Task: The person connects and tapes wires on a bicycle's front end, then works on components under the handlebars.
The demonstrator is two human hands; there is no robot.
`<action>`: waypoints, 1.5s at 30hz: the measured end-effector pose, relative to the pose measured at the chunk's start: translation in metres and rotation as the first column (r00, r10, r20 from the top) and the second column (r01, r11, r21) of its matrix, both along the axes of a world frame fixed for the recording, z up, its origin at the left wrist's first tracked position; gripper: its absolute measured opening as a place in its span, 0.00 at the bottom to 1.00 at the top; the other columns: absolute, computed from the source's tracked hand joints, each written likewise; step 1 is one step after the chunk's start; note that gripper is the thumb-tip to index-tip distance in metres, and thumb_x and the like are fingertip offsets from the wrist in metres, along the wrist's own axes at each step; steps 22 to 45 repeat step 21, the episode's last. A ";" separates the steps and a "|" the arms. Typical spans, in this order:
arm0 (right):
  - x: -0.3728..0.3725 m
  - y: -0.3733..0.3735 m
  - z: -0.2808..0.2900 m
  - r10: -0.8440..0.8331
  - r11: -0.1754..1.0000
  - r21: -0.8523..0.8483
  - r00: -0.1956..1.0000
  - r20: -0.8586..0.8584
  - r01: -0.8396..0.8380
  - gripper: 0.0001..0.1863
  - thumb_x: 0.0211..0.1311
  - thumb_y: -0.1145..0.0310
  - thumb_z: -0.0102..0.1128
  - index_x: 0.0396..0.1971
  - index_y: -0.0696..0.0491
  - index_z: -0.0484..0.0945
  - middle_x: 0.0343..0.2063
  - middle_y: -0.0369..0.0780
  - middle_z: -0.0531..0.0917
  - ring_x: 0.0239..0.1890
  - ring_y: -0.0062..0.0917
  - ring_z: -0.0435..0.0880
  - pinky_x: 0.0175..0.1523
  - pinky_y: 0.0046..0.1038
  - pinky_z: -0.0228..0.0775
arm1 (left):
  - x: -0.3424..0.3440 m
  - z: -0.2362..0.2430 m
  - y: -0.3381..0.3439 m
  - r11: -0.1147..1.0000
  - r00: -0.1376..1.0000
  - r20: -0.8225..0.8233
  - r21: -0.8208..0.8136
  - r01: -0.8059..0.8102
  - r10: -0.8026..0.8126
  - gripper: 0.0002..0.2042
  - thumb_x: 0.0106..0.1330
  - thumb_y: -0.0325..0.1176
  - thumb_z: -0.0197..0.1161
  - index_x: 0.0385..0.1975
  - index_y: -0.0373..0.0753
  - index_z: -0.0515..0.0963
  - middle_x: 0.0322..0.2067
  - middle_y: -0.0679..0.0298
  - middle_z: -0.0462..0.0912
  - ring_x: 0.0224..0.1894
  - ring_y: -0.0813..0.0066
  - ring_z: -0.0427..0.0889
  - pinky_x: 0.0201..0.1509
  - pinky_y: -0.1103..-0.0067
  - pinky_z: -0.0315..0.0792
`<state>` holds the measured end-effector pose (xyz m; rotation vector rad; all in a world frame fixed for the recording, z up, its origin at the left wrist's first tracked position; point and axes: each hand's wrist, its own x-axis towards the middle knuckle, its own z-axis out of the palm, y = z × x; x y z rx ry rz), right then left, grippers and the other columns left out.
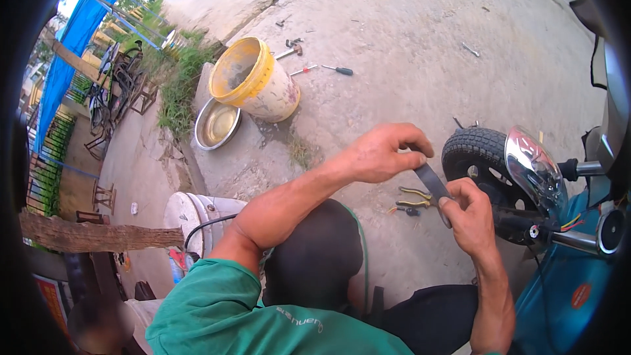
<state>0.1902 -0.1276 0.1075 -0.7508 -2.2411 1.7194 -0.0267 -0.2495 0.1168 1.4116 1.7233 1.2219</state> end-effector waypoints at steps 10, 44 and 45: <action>-0.018 -0.005 -0.010 0.015 0.983 -0.181 0.992 0.123 0.008 0.02 0.58 0.79 0.57 0.29 0.61 0.77 0.28 0.34 0.76 0.25 0.13 0.74 0.30 0.20 0.65 | -0.056 -0.165 -0.101 0.880 0.868 0.181 -0.216 -0.423 0.462 0.11 0.64 0.28 0.62 0.43 0.33 0.83 0.35 0.61 0.86 0.40 0.75 0.82 0.46 0.76 0.76; -0.031 0.010 -0.089 0.090 0.959 -0.279 0.981 0.175 -0.038 0.06 0.61 0.74 0.55 0.35 0.57 0.80 0.28 0.30 0.77 0.31 0.12 0.72 0.39 0.17 0.63 | 0.044 -0.242 -0.210 0.665 0.579 0.410 -0.664 -0.341 0.705 0.14 0.61 0.32 0.62 0.45 0.38 0.84 0.34 0.58 0.88 0.35 0.70 0.85 0.42 0.71 0.78; -0.031 0.010 -0.089 0.090 0.959 -0.279 0.981 0.175 -0.038 0.06 0.61 0.74 0.55 0.35 0.57 0.80 0.28 0.30 0.77 0.31 0.12 0.72 0.39 0.17 0.63 | 0.044 -0.242 -0.210 0.665 0.579 0.410 -0.664 -0.341 0.705 0.14 0.61 0.32 0.62 0.45 0.38 0.84 0.34 0.58 0.88 0.35 0.70 0.85 0.42 0.71 0.78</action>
